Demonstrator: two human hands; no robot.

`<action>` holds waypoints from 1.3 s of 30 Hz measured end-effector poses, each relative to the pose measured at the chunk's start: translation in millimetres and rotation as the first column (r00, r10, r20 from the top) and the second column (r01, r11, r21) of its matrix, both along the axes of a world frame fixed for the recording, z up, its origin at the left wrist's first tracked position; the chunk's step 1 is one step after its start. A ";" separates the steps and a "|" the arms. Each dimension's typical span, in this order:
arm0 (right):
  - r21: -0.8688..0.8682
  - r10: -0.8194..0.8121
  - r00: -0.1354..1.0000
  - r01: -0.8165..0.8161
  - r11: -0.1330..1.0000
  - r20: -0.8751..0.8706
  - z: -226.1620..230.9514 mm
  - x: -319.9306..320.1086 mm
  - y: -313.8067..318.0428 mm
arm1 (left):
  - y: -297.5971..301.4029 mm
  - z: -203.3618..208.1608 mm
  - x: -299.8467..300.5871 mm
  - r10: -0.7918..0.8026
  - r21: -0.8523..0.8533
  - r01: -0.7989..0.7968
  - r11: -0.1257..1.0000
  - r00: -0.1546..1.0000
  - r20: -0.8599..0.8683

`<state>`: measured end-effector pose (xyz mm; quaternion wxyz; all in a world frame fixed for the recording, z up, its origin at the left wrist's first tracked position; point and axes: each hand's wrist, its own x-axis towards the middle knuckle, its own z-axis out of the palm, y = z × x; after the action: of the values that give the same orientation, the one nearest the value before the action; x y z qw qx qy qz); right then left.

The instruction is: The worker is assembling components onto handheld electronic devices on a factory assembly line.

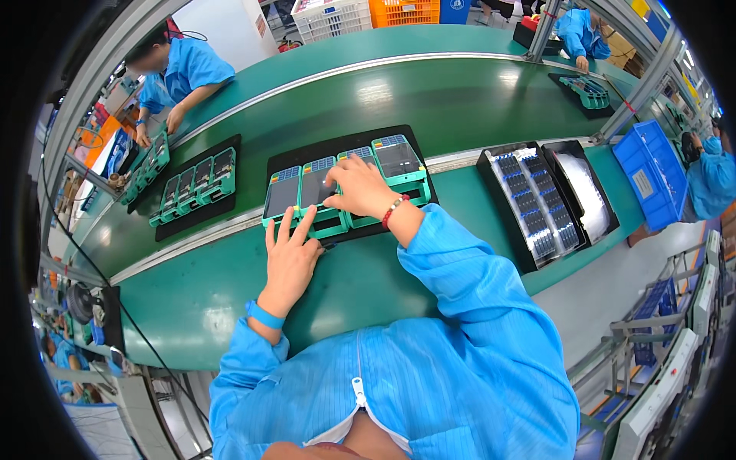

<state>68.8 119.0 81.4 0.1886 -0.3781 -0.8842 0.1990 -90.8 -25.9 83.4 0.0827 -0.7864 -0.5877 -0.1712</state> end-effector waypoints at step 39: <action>0.227 -0.255 0.921 0.327 0.918 -0.295 -5.8 74.5 -4.8 | 32.2 3.4 61.0 -0.091 -0.044 0.088 0.995 0.995 -0.052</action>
<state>143.3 114.2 75.5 0.3801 -0.4476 -0.8040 0.0932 -29.8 6.3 86.8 0.0743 -0.8178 -0.5529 -0.1413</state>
